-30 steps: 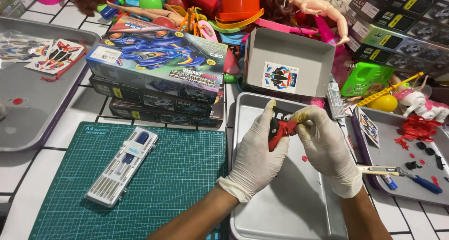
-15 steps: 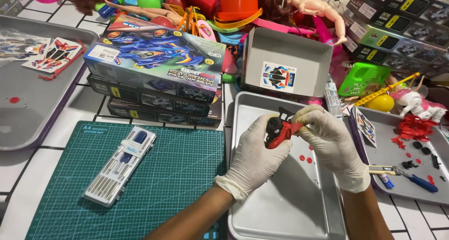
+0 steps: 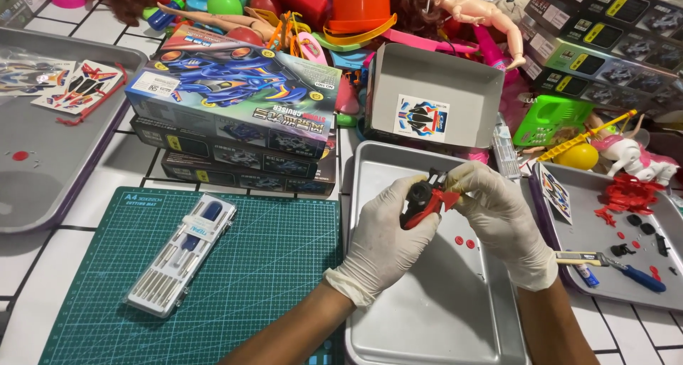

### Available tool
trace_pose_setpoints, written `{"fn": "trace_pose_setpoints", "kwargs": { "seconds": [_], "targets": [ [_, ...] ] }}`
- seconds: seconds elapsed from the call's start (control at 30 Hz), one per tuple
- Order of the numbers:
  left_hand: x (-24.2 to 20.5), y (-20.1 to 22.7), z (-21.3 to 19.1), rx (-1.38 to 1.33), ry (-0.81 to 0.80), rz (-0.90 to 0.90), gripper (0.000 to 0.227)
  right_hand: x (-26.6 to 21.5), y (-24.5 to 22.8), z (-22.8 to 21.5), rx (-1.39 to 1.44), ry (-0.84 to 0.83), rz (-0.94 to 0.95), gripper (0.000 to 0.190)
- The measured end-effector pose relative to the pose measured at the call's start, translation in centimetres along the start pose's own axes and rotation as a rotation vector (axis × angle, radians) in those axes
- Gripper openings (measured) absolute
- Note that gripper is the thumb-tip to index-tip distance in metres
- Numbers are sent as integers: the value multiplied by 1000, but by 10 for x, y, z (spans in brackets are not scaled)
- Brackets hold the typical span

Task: The person assembles a red toy car by attaching black wheels and a black chassis to the red body. They then use a screwdriver to tighten screws on the assembled toy.

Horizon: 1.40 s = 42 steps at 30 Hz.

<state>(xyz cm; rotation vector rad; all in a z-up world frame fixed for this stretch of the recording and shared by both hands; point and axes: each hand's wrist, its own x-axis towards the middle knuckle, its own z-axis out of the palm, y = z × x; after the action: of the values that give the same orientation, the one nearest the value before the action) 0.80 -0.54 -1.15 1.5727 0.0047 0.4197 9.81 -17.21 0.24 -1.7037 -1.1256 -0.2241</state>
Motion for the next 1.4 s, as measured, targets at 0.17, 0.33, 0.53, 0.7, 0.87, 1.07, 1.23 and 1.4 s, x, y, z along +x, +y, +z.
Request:
{"fn": "trace_pose_setpoints", "kwargs": {
  "seconds": [0.17, 0.33, 0.53, 0.7, 0.87, 1.07, 1.23, 1.4],
  "targets": [
    [-1, 0, 0, -28, 24, -33, 40, -3, 7, 3, -44, 27, -48, 10],
    [-2, -2, -2, -11, 49, -72, 38, -7, 20, 2, -75, 32, -71, 12],
    [-3, 14, -6, -7, 15, -63, 39, 2, 0, 0, -71, 28, -68, 14],
    [-8, 37, -7, -38, 13, -237, 37, 11, -24, 1, -168, 26, -92, 15],
    [-8, 43, -10, -23, 22, -252, 35, 8, -17, -1, -202, -16, -68, 12],
    [1, -3, -4, 18, 65, -163, 34, 11, -22, -1, -190, -79, -32, 16],
    [3, 5, -7, 12, 74, -239, 33, 11, -14, 6, -195, -58, 6, 14],
    [3, 15, -5, -6, 36, -324, 40, 8, -15, 4, -110, 34, 121, 18]
  ]
}}
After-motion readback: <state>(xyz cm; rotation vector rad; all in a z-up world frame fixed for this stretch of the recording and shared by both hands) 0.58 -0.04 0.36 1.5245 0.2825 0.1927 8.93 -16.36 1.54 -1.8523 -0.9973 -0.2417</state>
